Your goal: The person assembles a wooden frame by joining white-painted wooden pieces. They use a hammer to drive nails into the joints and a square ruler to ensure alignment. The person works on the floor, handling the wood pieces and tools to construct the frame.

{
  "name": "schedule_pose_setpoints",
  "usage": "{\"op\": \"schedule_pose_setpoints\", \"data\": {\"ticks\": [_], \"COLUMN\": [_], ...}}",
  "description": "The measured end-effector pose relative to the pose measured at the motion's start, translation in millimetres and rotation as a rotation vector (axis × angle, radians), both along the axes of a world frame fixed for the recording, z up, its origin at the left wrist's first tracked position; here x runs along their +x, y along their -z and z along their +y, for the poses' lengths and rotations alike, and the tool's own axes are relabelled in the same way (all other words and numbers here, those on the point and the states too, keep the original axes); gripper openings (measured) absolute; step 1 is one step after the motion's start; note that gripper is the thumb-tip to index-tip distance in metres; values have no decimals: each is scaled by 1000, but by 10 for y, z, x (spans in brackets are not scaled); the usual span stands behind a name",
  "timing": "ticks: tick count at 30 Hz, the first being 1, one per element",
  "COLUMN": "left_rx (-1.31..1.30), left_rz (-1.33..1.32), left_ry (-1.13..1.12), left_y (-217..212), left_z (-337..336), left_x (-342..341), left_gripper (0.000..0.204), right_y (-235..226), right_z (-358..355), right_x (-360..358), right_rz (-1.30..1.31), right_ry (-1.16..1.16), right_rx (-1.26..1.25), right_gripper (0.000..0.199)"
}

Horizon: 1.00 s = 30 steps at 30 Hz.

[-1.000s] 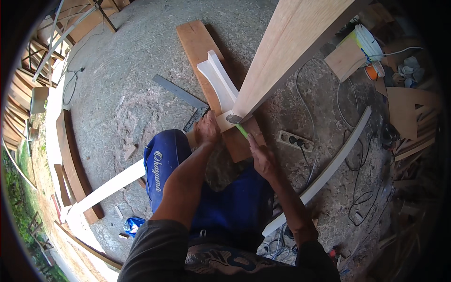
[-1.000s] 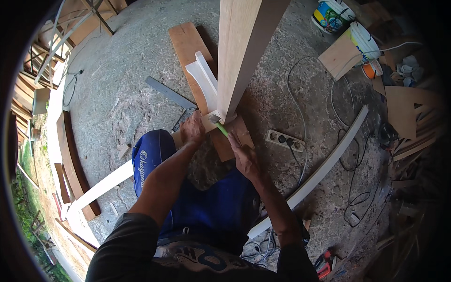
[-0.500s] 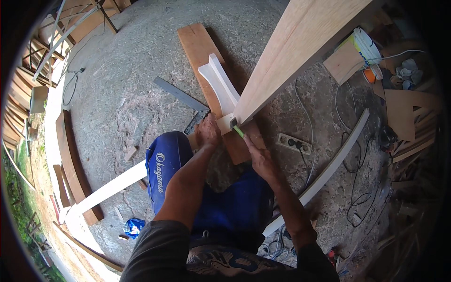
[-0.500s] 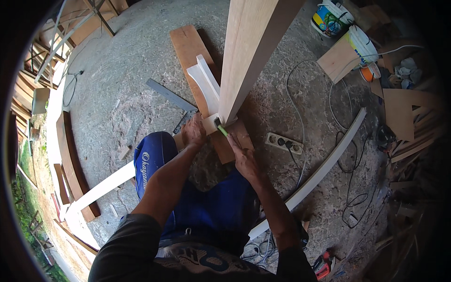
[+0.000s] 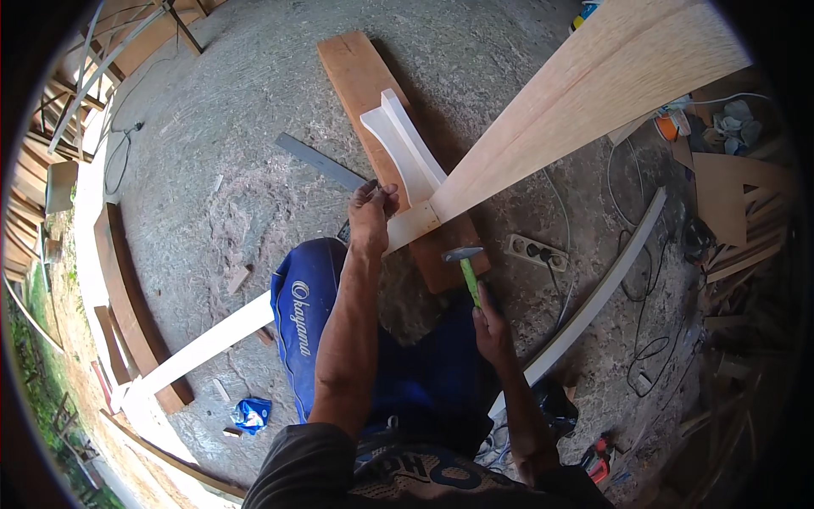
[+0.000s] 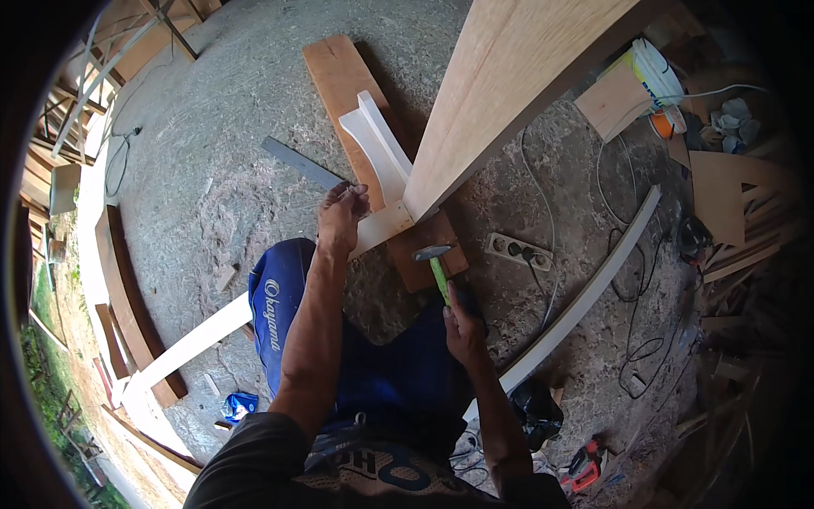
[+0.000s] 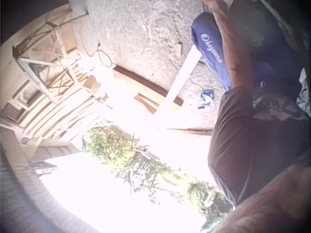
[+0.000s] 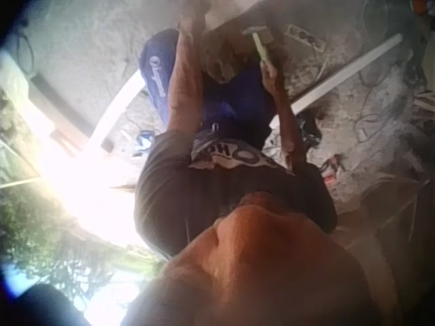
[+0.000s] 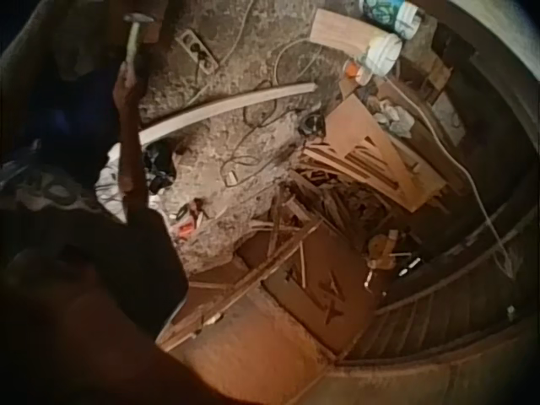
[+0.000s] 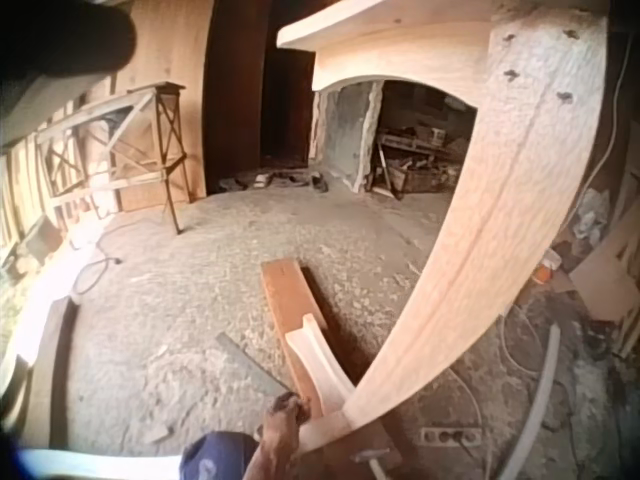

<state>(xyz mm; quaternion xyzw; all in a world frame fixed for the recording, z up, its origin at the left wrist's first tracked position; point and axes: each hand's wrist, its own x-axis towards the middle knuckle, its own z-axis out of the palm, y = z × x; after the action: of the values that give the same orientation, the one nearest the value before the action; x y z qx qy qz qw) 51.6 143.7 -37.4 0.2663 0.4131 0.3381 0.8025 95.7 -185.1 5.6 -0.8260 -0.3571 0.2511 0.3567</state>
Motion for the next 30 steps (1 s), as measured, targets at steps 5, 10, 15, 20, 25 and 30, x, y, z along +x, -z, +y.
{"op": "schedule_pose_setpoints", "data": {"ticks": [5, 10, 15, 20, 25, 30], "left_rx": [-124, -68, 159, 314, 370, 781], "left_rz": [-245, -148, 60, 215, 249, 368], "left_ry": [92, 103, 182, 358, 638, 1039], "left_y": [-10, 39, 140, 199, 271, 442], "left_z": [-86, -90, -212, -483, -778, -1074], "left_x": [0, -17, 9, -30, -15, -52], "left_gripper": [8, 9, 15, 34, 26, 31], "right_y": [-29, 18, 9, -93, 200, 598], "right_z": [19, 9, 9, -174, -754, -1435], "right_x": [21, 29, 21, 123, 293, -74], "right_rz": [-17, -33, -62, 471, 538, 160], "right_ry": [-10, 3, 34, 489, 739, 728], "right_rx": [7, 42, 84, 54, -15, -164], "right_gripper": [53, 52, 53, 53, 37, 25]}}
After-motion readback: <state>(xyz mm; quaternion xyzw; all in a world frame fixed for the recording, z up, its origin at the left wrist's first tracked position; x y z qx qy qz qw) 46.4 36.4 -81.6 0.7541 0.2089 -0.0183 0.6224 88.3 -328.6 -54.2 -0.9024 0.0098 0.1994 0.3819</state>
